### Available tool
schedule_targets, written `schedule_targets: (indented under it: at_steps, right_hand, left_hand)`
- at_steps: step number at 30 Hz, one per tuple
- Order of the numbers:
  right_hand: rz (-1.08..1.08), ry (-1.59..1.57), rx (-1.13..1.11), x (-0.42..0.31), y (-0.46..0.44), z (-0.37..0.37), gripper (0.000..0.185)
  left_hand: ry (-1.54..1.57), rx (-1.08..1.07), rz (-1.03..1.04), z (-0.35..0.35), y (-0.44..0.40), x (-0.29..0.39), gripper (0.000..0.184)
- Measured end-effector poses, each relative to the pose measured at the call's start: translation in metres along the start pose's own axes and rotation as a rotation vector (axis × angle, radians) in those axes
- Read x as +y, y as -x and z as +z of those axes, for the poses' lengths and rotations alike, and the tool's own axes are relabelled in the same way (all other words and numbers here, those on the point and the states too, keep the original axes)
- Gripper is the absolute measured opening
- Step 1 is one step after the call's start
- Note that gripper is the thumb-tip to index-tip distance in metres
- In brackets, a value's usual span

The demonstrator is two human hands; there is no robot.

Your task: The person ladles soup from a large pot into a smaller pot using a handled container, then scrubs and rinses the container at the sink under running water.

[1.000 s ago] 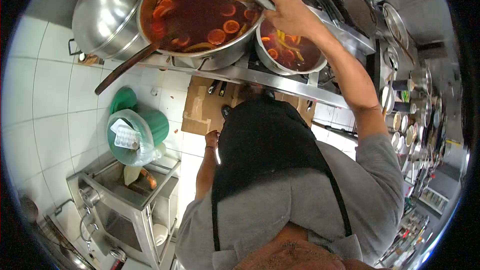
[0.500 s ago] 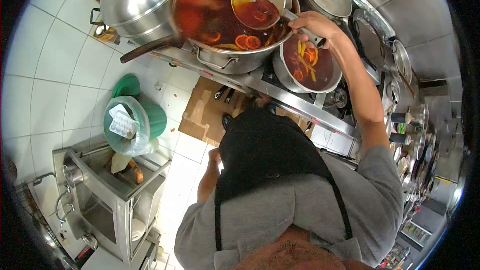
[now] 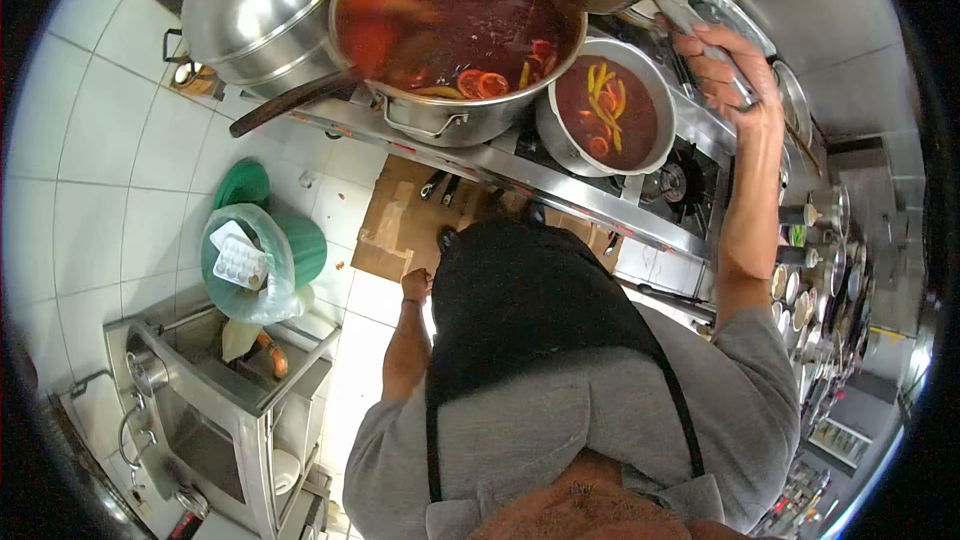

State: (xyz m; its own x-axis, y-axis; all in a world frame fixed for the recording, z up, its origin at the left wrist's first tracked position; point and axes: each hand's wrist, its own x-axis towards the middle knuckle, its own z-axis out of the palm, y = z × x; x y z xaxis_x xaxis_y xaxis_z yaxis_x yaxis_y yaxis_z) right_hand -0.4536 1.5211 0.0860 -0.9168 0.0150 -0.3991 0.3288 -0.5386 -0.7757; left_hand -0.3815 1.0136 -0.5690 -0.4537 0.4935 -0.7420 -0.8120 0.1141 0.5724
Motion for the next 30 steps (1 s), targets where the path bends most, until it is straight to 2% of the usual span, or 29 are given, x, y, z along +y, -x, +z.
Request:
schedule_targets:
  at_steps: [3,4,5,6,8,10,11,13,15,16,17,18,19,21,23,25,27,29,30]
  right_hand:
    - [-0.154,0.074,0.234,0.008,0.034,0.0,0.018]
    - [-0.206,0.092,0.354,0.012,0.046,0.007,0.017]
    - [-0.156,0.232,0.233,0.015,0.055,-0.008,0.012]
    - [-0.174,0.297,0.298,0.025,0.061,-0.011,0.01]
    - [-0.2,0.425,0.468,0.047,0.066,-0.019,0.015]
    - [-0.058,0.587,0.583,0.062,0.071,-0.02,0.016]
    - [-0.006,0.625,0.626,0.072,0.07,-0.023,0.014]
    - [-0.039,0.593,0.616,0.1,0.067,-0.048,0.017]
    - [-0.013,0.694,0.682,0.12,0.064,-0.058,0.027]
    - [-0.033,0.786,0.707,0.131,0.061,-0.069,0.031]
    - [-0.049,0.878,0.728,0.139,0.062,-0.075,0.035]
    - [-0.033,0.919,0.751,0.141,0.063,-0.072,0.044]
    - [-0.013,1.028,0.804,0.14,0.067,-0.073,0.045]
    - [0.013,1.245,0.895,0.137,0.072,-0.075,0.047]
    - [-0.136,1.412,0.926,0.129,0.083,-0.069,0.053]
    - [-0.289,1.49,0.964,0.124,0.093,-0.067,0.053]
    - [-0.394,1.448,1.007,0.126,0.1,-0.07,0.054]
    - [-0.45,1.357,1.035,0.128,0.101,-0.072,0.054]
    - [-0.631,1.458,1.004,0.135,0.097,-0.085,0.053]
  left_hand:
    - [-1.436,0.271,0.616,-0.008,0.007,-0.002,0.003]
    - [-0.994,0.277,0.449,-0.016,-0.002,-0.013,0.002]
    - [-0.803,0.263,0.349,-0.011,0.0,-0.011,0.004]
    - [-0.613,0.251,0.244,-0.004,0.007,-0.002,0.007]
    - [-0.476,0.234,0.17,0.002,0.017,0.009,0.01]
    - [-0.58,0.221,0.242,0.0,0.019,0.015,0.012]
    - [-0.308,0.166,0.086,0.005,0.024,0.03,0.012]
    - [0.264,0.196,-0.235,0.013,0.034,0.057,0.027]
    - [0.025,0.029,-0.094,-0.025,0.005,0.034,0.031]
    - [0.062,0.021,-0.057,-0.03,0.008,0.041,0.03]
    - [0.098,0.016,-0.021,-0.028,0.018,0.056,0.028]
    - [-0.108,0.109,-0.006,-0.02,0.029,0.074,0.028]
    - [-0.315,0.199,0.02,-0.009,0.046,0.102,0.027]
    - [-0.501,0.146,0.093,0.001,0.086,0.149,0.028]
    - [-0.523,0.059,0.106,0.024,0.146,0.203,0.029]
    - [-0.566,-0.121,0.152,0.041,0.206,0.252,0.026]
    - [-0.75,-0.157,0.21,0.086,0.276,0.317,0.023]
    - [-0.928,-0.117,0.33,0.14,0.349,0.38,0.02]
    - [-0.971,-0.105,0.543,0.151,0.379,0.397,0.019]
